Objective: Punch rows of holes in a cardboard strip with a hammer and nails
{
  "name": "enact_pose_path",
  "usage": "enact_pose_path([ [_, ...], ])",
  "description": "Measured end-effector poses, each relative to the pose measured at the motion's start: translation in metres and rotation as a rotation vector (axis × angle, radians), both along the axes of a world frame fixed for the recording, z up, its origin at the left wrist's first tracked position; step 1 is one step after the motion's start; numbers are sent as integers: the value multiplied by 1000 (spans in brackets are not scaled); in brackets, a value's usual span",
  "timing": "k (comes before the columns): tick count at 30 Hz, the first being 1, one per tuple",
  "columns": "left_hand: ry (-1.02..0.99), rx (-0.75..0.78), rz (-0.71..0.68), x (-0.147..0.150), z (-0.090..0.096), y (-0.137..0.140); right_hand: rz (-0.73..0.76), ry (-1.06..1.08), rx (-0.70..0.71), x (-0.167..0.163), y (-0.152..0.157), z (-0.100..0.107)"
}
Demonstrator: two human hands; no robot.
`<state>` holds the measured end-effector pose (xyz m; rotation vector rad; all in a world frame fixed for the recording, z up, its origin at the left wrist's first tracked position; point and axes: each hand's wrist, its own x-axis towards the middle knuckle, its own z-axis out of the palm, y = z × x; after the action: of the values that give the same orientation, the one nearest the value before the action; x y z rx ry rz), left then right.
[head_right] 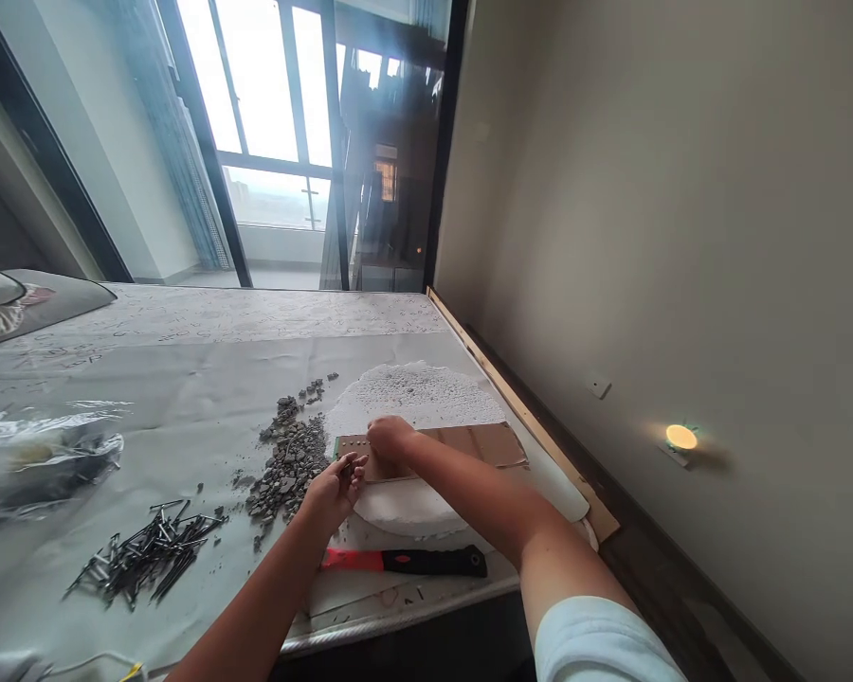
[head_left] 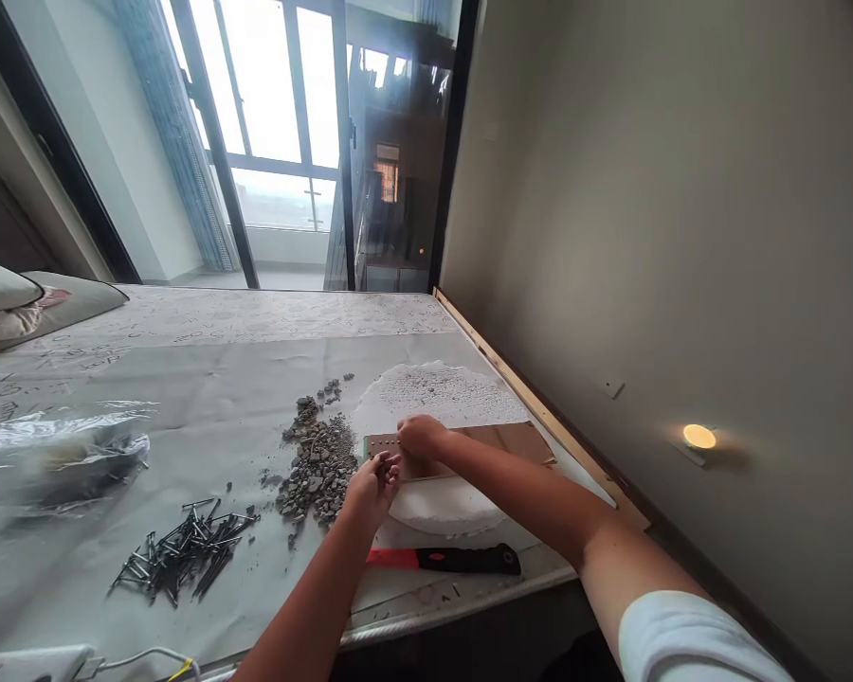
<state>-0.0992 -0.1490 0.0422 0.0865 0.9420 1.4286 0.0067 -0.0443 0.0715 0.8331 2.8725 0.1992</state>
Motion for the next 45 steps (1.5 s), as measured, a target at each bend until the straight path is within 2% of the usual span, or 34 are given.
enact_pose_path([
  [4, -4, -1, 31, 3, -2, 3, 40, -42, 51, -4, -2, -12],
  [13, -26, -6, 23, 4, -3, 4, 86, -73, 77, -9, -5, -14],
  [26, -59, -25, 19, 3, -4, 4, -78, 52, -19, -8, 6, -1],
  [34, -54, -18, 24, 3, -4, 3, -125, 187, -112, -8, 5, -4],
  [39, -67, -28, 28, 5, -3, 3, -220, 368, -162, 1, 8, 13],
  [42, -67, -43, 35, 5, -4, 4, -173, 387, -259, 1, 7, 23],
  [45, -71, -41, 30, 4, -4, 5, -90, 334, -353, -3, -1, 26],
])
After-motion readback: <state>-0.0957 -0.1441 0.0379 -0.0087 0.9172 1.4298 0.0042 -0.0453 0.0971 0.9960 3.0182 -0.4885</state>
